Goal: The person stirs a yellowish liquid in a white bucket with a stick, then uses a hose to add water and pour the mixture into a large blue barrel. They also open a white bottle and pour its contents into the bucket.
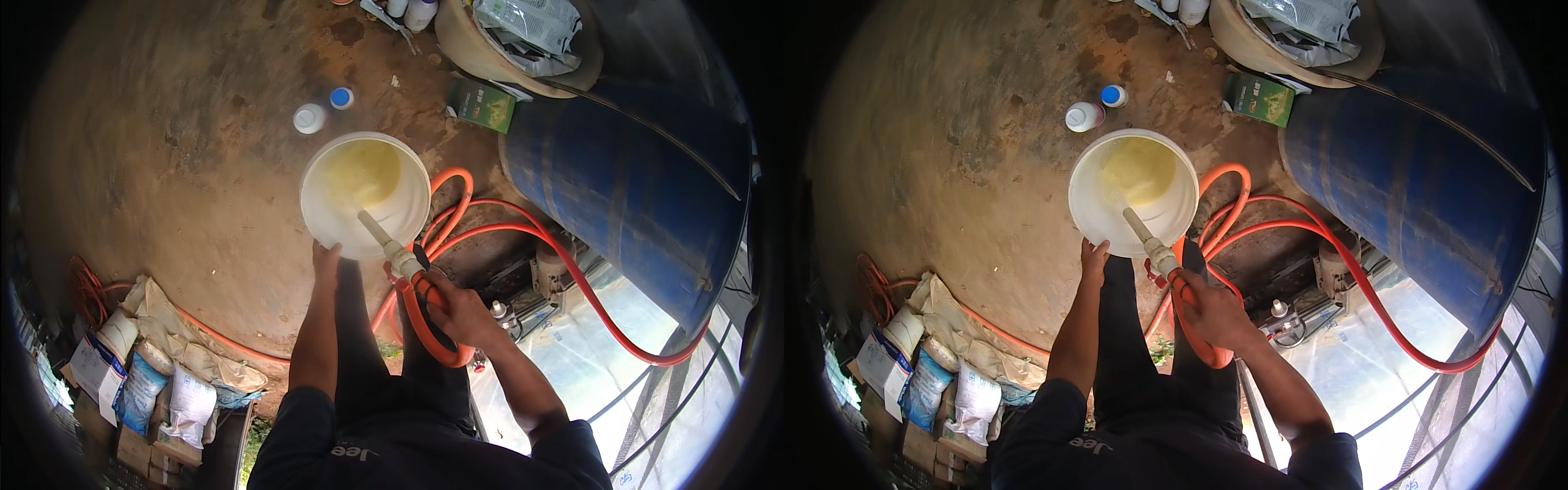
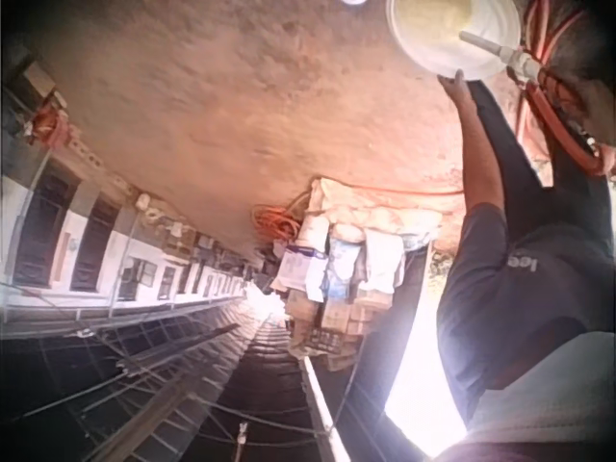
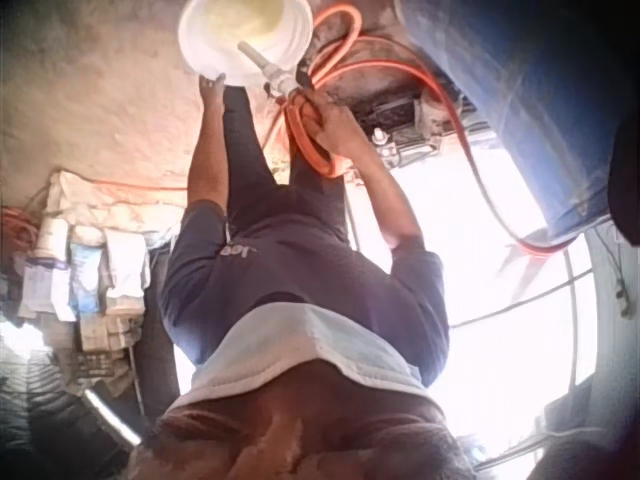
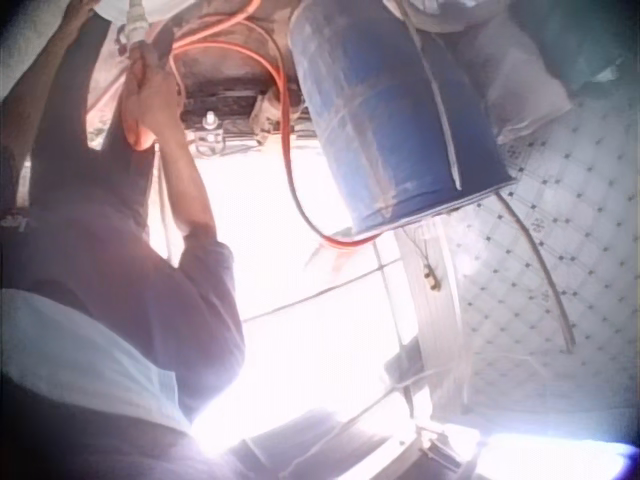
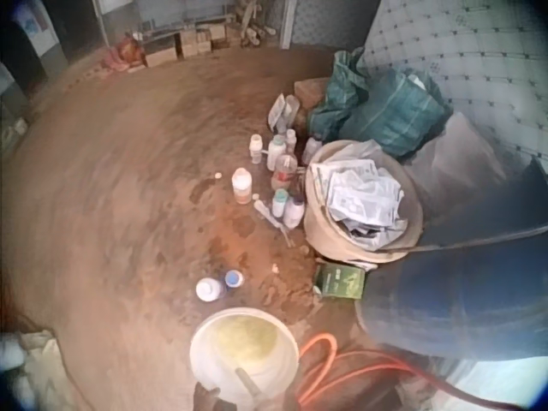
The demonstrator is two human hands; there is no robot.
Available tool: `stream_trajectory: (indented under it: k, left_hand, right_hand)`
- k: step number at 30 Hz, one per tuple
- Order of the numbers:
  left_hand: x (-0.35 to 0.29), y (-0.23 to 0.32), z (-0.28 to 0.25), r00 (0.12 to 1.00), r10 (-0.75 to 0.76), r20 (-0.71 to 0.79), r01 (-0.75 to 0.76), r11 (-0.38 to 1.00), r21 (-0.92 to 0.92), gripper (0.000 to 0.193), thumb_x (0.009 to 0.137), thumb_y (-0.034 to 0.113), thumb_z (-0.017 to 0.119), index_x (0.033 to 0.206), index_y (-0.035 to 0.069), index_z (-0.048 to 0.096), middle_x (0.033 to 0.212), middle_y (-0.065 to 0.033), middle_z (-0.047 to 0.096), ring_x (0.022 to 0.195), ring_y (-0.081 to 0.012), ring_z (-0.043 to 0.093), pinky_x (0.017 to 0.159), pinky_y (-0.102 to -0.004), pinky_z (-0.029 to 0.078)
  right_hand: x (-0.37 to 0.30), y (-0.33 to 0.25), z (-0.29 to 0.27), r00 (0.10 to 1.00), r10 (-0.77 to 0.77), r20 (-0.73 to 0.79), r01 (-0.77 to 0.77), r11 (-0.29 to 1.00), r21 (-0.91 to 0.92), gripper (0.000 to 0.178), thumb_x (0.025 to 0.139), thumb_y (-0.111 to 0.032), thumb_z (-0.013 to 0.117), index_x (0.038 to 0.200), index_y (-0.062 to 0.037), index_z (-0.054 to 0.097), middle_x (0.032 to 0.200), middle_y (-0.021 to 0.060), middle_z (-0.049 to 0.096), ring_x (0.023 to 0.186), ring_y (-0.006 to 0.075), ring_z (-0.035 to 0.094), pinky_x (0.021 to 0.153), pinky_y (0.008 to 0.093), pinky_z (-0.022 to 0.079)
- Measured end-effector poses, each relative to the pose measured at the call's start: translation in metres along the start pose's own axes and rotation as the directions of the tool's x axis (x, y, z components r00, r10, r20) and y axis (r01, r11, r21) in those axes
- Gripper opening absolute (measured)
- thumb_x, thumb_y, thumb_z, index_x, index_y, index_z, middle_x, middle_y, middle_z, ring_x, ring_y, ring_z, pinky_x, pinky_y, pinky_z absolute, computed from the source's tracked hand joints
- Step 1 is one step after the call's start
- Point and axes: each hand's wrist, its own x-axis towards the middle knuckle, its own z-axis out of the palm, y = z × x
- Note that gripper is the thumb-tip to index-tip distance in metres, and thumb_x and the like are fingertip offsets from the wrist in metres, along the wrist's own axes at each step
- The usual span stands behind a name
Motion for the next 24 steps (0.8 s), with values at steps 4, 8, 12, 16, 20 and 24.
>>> stream_trajectory:
  k: [4,8,12,16,20,24]
  left_hand:
    - [-0.054,-0.018,0.019,0.989,0.138,-0.056,-0.140,0.990,-0.024,0.065,0.092,0.019,0.068,0.147,0.009,0.037,0.139,-0.0059,0.050,0.123,-0.0208,0.051,0.099,-0.0390,0.044]
    - [-0.093,-0.016,0.034,0.985,-0.023,0.172,0.058,0.978,-0.200,0.061,0.096,0.036,0.063,0.147,0.012,0.038,0.139,-0.0058,0.052,0.130,-0.0221,0.049,0.103,-0.0446,0.044]
    - [-0.118,-0.019,0.042,0.789,-0.049,0.613,0.403,0.794,-0.455,0.060,0.097,0.045,0.058,0.145,0.014,0.040,0.133,-0.0053,0.057,0.126,-0.0229,0.053,0.104,-0.0458,0.045]
    - [-0.143,-0.023,0.049,0.763,-0.100,0.639,0.448,0.795,-0.410,0.056,0.097,0.045,0.060,0.140,0.014,0.046,0.127,-0.0045,0.060,0.116,-0.0219,0.059,0.099,-0.0447,0.048]
    - [-0.164,-0.019,0.058,0.722,-0.027,0.692,0.432,0.798,-0.420,0.058,0.095,0.047,0.061,0.137,0.009,0.049,0.125,-0.0065,0.061,0.112,-0.0222,0.062,0.094,-0.0442,0.052]
    - [-0.163,-0.004,0.071,0.730,-0.009,0.684,0.351,0.864,-0.362,0.052,0.098,0.046,0.057,0.133,0.008,0.052,0.119,-0.0084,0.064,0.106,-0.0231,0.064,0.091,-0.0434,0.054]
  right_hand:
    - [0.007,-0.009,0.007,0.999,-0.022,-0.028,0.022,1.000,0.010,0.060,0.084,-0.016,0.064,0.141,-0.0149,0.045,0.084,0.0257,0.066,0.082,0.0449,0.065,0.076,0.0515,0.052]
    - [0.011,-0.019,0.009,0.999,-0.032,-0.009,0.032,0.995,0.094,0.059,0.084,-0.016,0.063,0.140,-0.0142,0.045,0.086,0.0262,0.066,0.083,0.0457,0.065,0.076,0.0511,0.053]
    - [0.012,-0.023,0.011,0.999,-0.028,0.035,0.025,0.997,0.078,0.058,0.085,-0.016,0.061,0.141,-0.0139,0.045,0.089,0.0265,0.067,0.084,0.0457,0.065,0.076,0.0496,0.053]
    - [0.018,-0.018,0.015,0.997,-0.022,0.068,0.015,0.994,0.109,0.059,0.085,-0.017,0.061,0.141,-0.0122,0.045,0.091,0.0261,0.068,0.085,0.0455,0.066,0.077,0.0493,0.053]
    - [0.022,-0.007,0.019,0.998,0.065,-0.004,-0.064,0.986,0.153,0.059,0.085,-0.020,0.062,0.140,-0.0089,0.045,0.097,0.0255,0.068,0.091,0.0440,0.066,0.081,0.0485,0.053]
    - [0.016,0.006,0.018,0.981,0.187,-0.041,-0.175,0.963,0.203,0.057,0.085,-0.021,0.063,0.139,-0.0070,0.048,0.108,0.0251,0.067,0.105,0.0404,0.065,0.090,0.0440,0.052]
